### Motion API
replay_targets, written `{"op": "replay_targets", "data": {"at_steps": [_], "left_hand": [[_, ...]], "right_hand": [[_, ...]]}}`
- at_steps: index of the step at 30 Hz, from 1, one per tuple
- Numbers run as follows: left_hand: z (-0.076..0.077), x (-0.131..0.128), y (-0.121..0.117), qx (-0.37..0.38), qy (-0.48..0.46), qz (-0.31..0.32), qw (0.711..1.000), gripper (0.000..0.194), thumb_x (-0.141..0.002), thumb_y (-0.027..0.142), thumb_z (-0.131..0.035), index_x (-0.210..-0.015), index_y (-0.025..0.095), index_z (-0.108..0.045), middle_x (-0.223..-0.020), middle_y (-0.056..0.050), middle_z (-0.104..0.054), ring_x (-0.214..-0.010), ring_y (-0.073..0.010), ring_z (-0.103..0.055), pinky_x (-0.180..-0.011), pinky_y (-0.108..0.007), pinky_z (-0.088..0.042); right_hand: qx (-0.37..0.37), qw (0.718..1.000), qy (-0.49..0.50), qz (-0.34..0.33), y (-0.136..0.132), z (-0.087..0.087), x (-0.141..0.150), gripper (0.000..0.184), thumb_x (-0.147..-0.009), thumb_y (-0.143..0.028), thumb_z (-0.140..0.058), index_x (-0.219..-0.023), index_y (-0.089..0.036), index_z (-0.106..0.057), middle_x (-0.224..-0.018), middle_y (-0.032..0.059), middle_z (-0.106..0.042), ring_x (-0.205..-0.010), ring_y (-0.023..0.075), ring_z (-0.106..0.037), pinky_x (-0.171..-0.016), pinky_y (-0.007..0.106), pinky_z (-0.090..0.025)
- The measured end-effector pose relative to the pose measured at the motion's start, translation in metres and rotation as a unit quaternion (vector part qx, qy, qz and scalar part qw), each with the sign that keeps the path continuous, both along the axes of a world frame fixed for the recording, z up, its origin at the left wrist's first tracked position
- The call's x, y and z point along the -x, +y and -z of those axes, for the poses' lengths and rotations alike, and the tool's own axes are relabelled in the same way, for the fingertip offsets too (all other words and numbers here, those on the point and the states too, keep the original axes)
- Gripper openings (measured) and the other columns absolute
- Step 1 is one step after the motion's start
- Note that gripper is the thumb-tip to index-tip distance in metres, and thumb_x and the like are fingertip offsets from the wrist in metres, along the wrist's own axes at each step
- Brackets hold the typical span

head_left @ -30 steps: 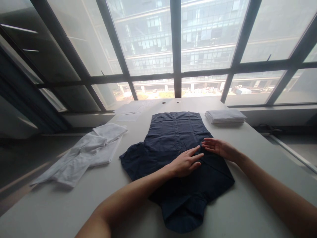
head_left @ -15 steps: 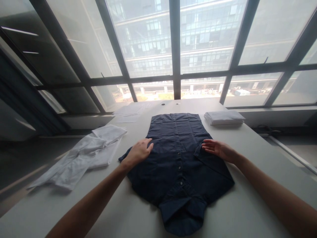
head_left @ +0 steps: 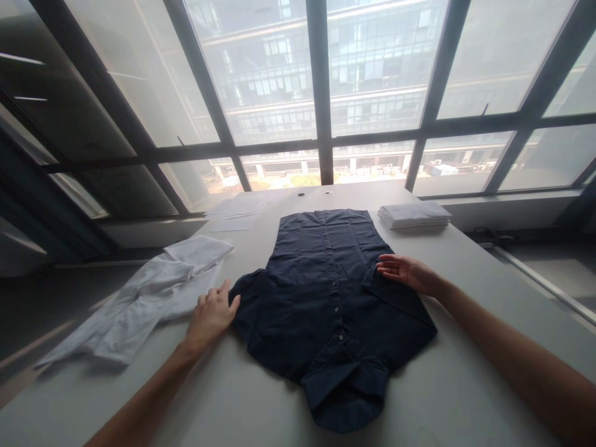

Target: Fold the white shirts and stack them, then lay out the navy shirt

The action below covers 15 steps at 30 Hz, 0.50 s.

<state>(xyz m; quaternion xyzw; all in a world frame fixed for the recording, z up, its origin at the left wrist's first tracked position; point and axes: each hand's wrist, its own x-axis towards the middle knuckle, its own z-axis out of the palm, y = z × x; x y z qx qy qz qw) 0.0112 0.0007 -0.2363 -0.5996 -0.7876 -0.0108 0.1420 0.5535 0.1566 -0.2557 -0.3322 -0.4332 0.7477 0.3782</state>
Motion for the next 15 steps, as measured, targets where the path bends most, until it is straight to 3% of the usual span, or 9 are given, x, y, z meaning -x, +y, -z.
{"op": "replay_targets", "data": {"at_steps": [4,8,10,12,15], "left_hand": [[0.010,0.011,0.009,-0.053,-0.114,0.047,0.991,0.057,-0.093,0.038,-0.050,-0.143,0.011,-0.051,-0.119,-0.017,-0.066,-0.113,-0.0341,-0.062,-0.101,-0.046,-0.045],[0.004,0.014,0.016,-0.094,-0.319,0.041,0.942,0.072,-0.081,0.036,-0.064,-0.146,0.012,-0.046,-0.114,-0.013,-0.066,-0.100,-0.0291,-0.067,-0.089,-0.041,-0.054],[-0.002,0.010,0.017,-0.114,-0.438,0.014,0.891,0.081,-0.078,0.036,-0.070,-0.150,0.013,-0.041,-0.122,-0.015,-0.063,-0.096,-0.0264,-0.068,-0.080,-0.036,-0.057],[-0.009,0.001,0.016,-0.126,-0.554,-0.010,0.823,0.085,-0.078,0.035,-0.075,-0.152,0.014,-0.038,-0.132,-0.018,-0.058,-0.097,-0.0242,-0.069,-0.075,-0.031,-0.058],[-0.021,-0.014,0.016,-0.136,-0.676,-0.032,0.724,0.080,-0.080,0.031,-0.076,-0.150,0.016,-0.039,-0.138,-0.020,-0.054,-0.096,-0.0214,-0.069,-0.070,-0.026,-0.057]], "right_hand": [[-0.004,1.000,-0.014,0.012,-0.004,-0.005,0.001,0.022,-0.089,-0.030,-0.064,-0.108,-0.023,-0.073,-0.114,0.0086,-0.077,-0.112,0.0241,-0.071,-0.104,0.035,-0.056],[-0.014,0.999,-0.034,0.013,-0.004,-0.006,0.002,0.022,-0.088,-0.035,-0.065,-0.106,-0.026,-0.073,-0.112,0.0072,-0.078,-0.113,0.0261,-0.071,-0.107,0.040,-0.054],[-0.017,0.999,-0.042,0.014,-0.004,-0.006,0.002,0.022,-0.087,-0.036,-0.065,-0.106,-0.027,-0.073,-0.112,0.0064,-0.078,-0.114,0.0267,-0.070,-0.109,0.042,-0.052],[-0.018,0.998,-0.050,0.017,-0.004,-0.006,0.002,0.022,-0.087,-0.036,-0.065,-0.106,-0.027,-0.073,-0.112,0.0064,-0.078,-0.115,0.0269,-0.070,-0.110,0.042,-0.052],[-0.021,0.998,-0.056,0.018,-0.003,-0.003,0.001,0.022,-0.089,-0.035,-0.063,-0.106,-0.027,-0.073,-0.113,0.0074,-0.077,-0.116,0.0280,-0.069,-0.110,0.042,-0.052]]}}
